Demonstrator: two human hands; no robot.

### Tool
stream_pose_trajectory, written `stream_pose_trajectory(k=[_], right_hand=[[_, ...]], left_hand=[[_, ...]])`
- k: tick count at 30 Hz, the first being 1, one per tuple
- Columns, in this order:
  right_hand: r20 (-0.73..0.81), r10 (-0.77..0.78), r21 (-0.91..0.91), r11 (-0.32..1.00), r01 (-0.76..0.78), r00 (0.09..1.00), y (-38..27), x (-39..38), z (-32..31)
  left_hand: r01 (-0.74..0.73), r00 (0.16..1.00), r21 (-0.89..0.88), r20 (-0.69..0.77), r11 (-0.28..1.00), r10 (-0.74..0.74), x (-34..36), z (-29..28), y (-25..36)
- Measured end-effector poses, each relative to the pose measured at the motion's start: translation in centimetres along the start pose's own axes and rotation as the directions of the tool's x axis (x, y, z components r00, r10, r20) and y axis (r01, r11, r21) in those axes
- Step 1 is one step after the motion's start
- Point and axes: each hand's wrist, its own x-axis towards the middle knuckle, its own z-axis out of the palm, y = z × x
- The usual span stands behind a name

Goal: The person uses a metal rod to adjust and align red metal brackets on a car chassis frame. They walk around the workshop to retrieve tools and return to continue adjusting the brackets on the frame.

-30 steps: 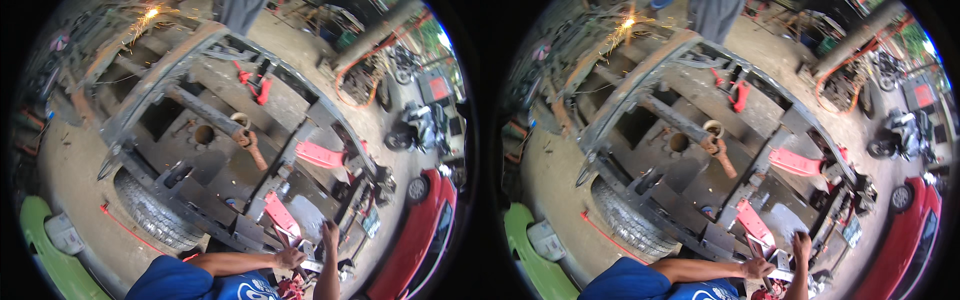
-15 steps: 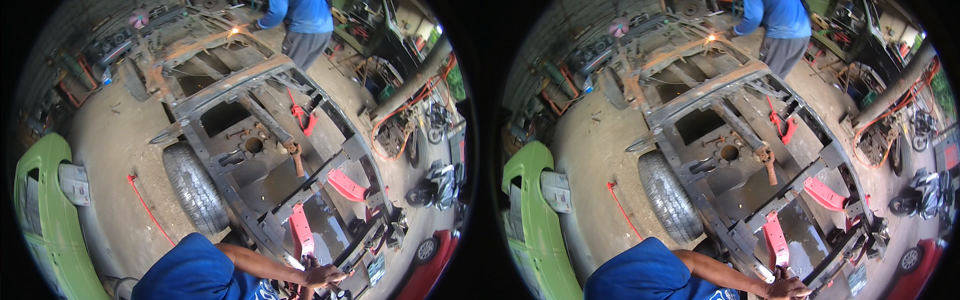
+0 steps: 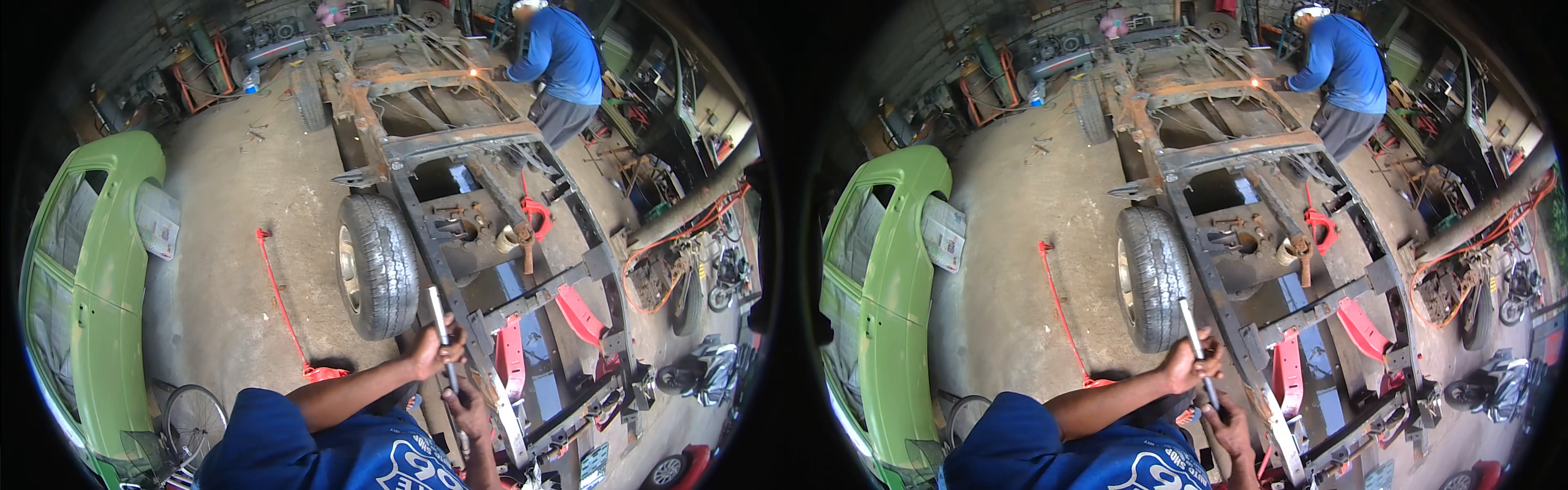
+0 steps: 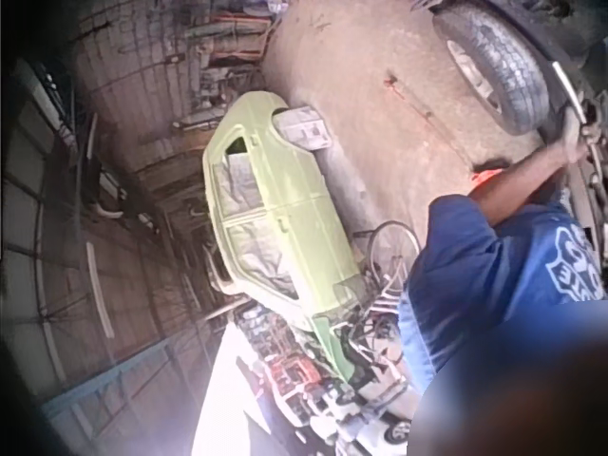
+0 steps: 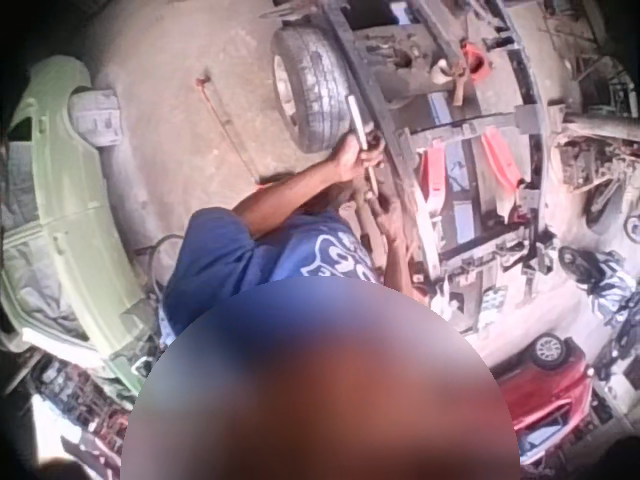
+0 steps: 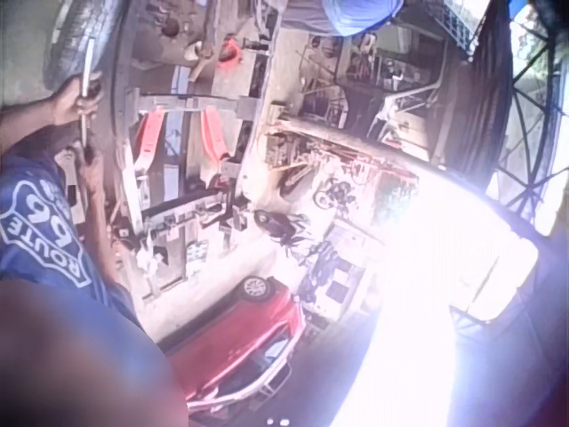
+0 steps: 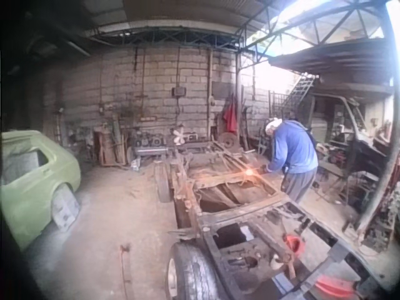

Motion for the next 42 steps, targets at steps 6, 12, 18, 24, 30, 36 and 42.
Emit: stream_pose_trajectory(k=[6, 12, 18, 24, 30, 36, 42], right_hand=[[0.216, 0.146, -0.169, 0.979, -0.11, 0.966, 2.1, 1.7, 6.3], [0.123, 0.278, -0.17, 0.952, -0.256, 0.953, 5.8, 2.2, 9.2], [-0.11, 0.255, -0.382, 0.881, -0.278, 0.961, 6.2, 5.7, 11.2], [-0.19, 0.31, -0.579, 0.731, -0.361, 0.932, 5.8, 12.6, 11.9], [-0.104, -0.013, -0.823, 0.563, -0.079, 0.995, 7.1, 25.1, 16.4], [-0.113, -0.005, -0.816, 0.571, -0.09, 0.994, 7.1, 38.7, 22.4], [-0.212, 0.023, -0.79, 0.584, -0.186, 0.977, 8.9, 43.0, 23.9]], left_hand=[[-0.01, 0.983, -0.005, -0.183, 1.0, 0.009, -6.6, -5.2, 2.7], [0.112, 0.871, 0.321, -0.488, 0.94, 0.063, -6.8, -13.4, 1.2], [0.48, 0.782, 0.869, -0.365, -0.116, 0.505, -7.1, -27.1, 13.9], [0.11, 0.77, 0.992, -0.119, 0.053, 0.627, -2.5, -30.3, 25.2], [0.429, 0.809, 0.897, -0.436, 0.109, 0.394, -11.2, -36.1, 25.1], [0.826, 0.495, 0.559, -0.779, 0.068, 0.384, -30.0, -45.7, 23.1], [0.878, 0.208, 0.233, -0.972, 0.419, 0.105, -40.7, -50.5, 23.5]])
